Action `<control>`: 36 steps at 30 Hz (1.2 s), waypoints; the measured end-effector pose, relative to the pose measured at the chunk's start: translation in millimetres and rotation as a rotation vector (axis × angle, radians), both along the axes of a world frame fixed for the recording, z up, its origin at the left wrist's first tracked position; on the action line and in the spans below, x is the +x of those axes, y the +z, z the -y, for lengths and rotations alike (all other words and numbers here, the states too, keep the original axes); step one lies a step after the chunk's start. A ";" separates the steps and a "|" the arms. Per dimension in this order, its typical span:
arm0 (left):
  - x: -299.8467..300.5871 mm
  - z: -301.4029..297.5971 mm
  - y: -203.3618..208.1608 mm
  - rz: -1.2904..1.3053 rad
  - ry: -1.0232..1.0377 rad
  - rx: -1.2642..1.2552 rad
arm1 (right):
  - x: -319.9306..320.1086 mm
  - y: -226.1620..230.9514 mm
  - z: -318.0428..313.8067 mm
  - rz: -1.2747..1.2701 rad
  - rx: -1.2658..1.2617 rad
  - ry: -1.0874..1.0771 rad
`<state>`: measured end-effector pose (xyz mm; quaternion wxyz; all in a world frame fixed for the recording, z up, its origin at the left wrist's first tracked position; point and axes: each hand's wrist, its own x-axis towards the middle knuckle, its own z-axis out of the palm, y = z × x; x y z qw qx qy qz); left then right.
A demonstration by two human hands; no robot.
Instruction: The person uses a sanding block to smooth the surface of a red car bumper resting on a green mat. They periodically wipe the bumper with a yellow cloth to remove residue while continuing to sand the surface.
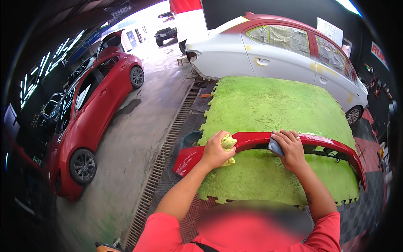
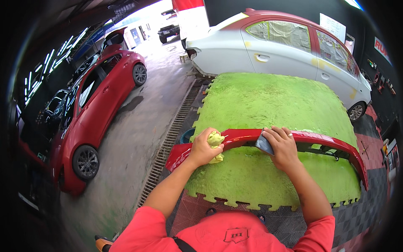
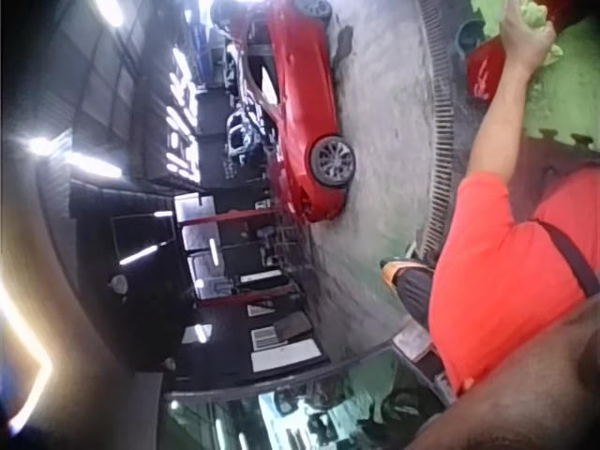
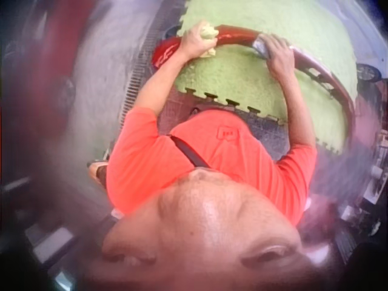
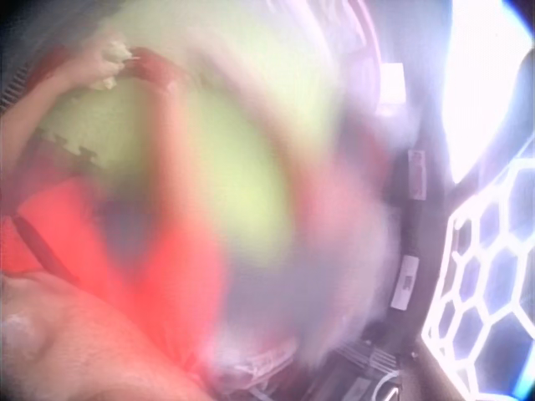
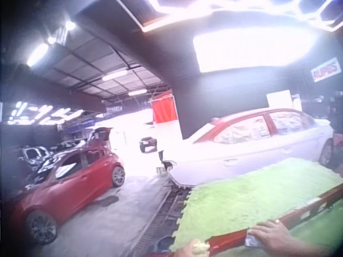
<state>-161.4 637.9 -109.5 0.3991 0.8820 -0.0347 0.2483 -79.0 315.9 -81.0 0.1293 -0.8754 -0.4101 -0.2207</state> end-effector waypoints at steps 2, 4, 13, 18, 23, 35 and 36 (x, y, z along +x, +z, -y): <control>-0.9 0.7 -1.7 -0.021 0.001 0.005 | -0.4 -10.1 -24.5 0.015 0.011 0.013; 0.2 1.5 -1.3 -0.009 0.001 0.006 | -1.7 -19.6 -62.6 0.020 0.001 0.030; -3.7 -1.2 -0.3 -0.004 0.001 0.013 | -3.9 0.5 -29.1 0.018 -0.037 0.059; 5.1 4.4 0.5 0.021 -0.008 0.056 | 2.8 -32.2 -83.7 0.041 -0.065 0.006; -2.4 -0.2 2.7 0.007 -0.003 0.047 | 2.9 -16.2 -60.8 0.025 -0.025 0.141; -3.1 15.4 12.5 0.094 0.005 0.153 | -2.6 -23.5 -95.7 -0.041 -0.047 0.136; -1.6 15.6 8.7 0.070 0.006 0.182 | -4.7 -20.6 -94.6 -0.066 -0.048 0.131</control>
